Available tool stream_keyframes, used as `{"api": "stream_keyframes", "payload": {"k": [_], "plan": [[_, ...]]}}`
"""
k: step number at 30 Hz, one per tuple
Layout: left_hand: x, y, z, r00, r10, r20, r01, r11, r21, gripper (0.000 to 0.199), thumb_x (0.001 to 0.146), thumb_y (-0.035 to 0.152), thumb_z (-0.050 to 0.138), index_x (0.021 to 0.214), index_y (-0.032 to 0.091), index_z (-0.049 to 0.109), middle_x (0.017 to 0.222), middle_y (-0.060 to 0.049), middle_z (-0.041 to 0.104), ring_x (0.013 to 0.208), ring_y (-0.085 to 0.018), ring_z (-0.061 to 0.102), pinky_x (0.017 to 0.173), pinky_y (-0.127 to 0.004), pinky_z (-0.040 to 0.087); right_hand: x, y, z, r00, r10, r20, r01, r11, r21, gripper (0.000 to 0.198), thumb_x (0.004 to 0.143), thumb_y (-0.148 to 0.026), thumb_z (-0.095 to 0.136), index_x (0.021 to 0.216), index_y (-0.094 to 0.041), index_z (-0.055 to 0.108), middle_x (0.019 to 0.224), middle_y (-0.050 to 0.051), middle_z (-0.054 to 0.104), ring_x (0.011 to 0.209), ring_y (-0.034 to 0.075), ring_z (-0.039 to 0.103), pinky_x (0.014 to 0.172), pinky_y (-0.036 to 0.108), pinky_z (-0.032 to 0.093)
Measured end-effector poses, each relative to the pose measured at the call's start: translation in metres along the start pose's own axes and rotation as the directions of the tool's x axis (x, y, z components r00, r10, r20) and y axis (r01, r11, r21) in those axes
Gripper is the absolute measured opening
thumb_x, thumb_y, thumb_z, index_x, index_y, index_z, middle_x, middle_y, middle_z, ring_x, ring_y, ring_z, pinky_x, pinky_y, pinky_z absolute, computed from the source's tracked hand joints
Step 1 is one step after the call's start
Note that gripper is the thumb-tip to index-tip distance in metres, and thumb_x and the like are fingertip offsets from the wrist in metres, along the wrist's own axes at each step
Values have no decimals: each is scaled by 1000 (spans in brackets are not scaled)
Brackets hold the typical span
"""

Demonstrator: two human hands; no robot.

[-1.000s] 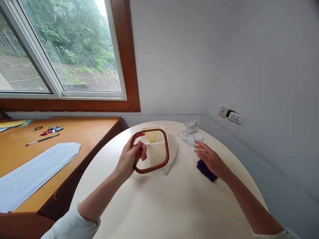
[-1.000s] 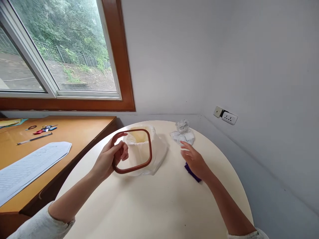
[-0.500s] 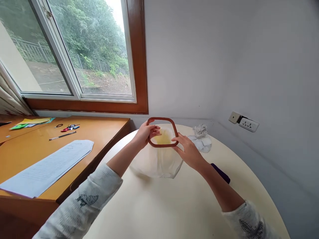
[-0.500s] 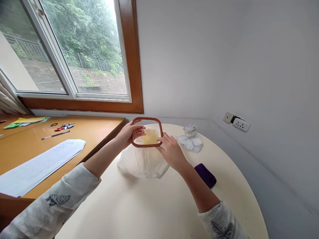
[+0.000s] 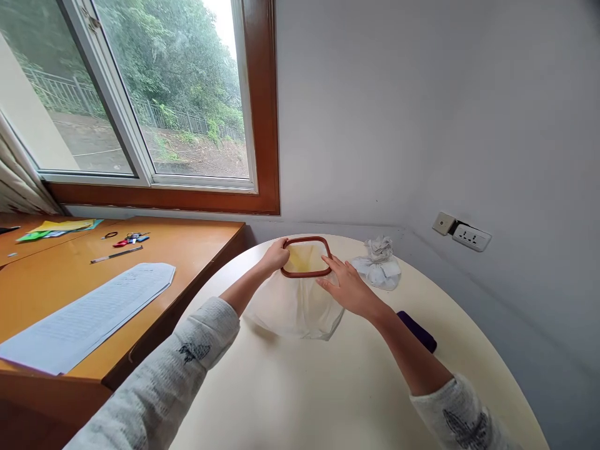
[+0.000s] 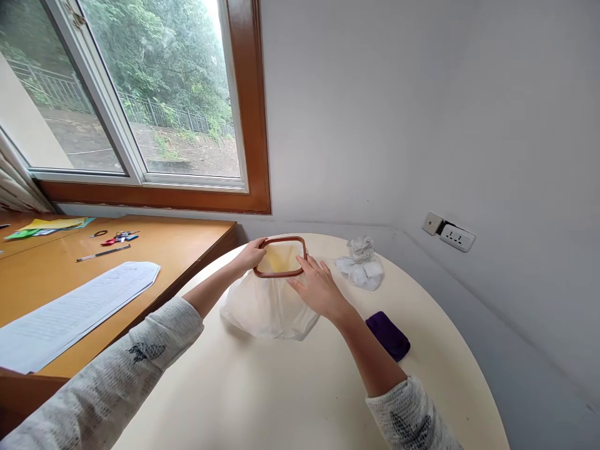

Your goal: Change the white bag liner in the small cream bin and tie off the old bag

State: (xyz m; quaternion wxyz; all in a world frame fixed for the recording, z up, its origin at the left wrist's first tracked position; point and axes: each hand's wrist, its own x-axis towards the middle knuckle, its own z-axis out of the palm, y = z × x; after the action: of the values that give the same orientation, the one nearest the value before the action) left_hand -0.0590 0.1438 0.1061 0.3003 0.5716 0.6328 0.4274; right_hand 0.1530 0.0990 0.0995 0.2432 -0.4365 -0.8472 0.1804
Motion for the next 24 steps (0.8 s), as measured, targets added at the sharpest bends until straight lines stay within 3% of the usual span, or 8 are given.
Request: {"api": "stream_keyframes", "payload": {"k": [4, 7, 10, 17, 19, 24], "plan": [[0, -3, 0, 1000, -2, 0, 2, 998, 67, 54, 66, 5, 42, 117, 14, 52, 122, -11, 56, 109, -23, 53, 81, -27, 46, -1, 2, 5, 1000, 19, 0, -19, 1000, 20, 60, 88, -52, 28, 137, -16, 32, 146, 12, 23, 136, 21, 13, 109, 43, 10], [-2, -2, -2, 1000, 19, 9, -20, 992, 124, 60, 64, 4, 42, 124, 15, 48, 128, -11, 52, 113, -23, 51, 85, -27, 44, -1, 3, 7, 1000, 5, -13, -4, 999, 43, 57, 88, -50, 30, 135, -17, 36, 143, 11, 30, 134, 22, 22, 109, 44, 14], [-4, 0, -3, 999, 33, 32, -39, 979, 198, 58, 63, 5, 42, 119, 14, 51, 122, -11, 56, 109, -24, 52, 84, -28, 44, -3, 2, 6, 1000, 7, -28, -6, 998, 56, 53, 88, -49, 33, 131, -19, 41, 137, 10, 40, 129, 23, 31, 107, 44, 20], [0, 3, -4, 997, 10, 75, -39, 916, 400, 47, 63, 5, 45, 108, 15, 55, 104, -13, 63, 94, -25, 58, 70, -28, 45, -10, -5, 6, 999, 31, -41, -29, 999, 29, 47, 88, -46, 37, 126, -20, 47, 136, 10, 43, 127, 23, 35, 104, 42, 25], [0, 4, -3, 997, -7, 77, -29, 890, 454, 44, 63, 6, 46, 105, 14, 55, 98, -14, 64, 88, -26, 59, 66, -29, 44, -10, -6, 6, 999, 38, -37, -37, 999, 12, 47, 87, -47, 36, 124, -20, 49, 136, 11, 41, 129, 24, 31, 104, 43, 25], [-4, 6, 0, 997, -14, 82, -32, 844, 535, 33, 65, 5, 48, 96, 14, 55, 91, -16, 63, 81, -27, 60, 62, -29, 42, -4, -5, 7, 999, 0, -53, -1, 1000, -15, 52, 89, -52, 28, 115, -18, 57, 147, 9, 21, 136, 24, 14, 107, 45, 18]]}}
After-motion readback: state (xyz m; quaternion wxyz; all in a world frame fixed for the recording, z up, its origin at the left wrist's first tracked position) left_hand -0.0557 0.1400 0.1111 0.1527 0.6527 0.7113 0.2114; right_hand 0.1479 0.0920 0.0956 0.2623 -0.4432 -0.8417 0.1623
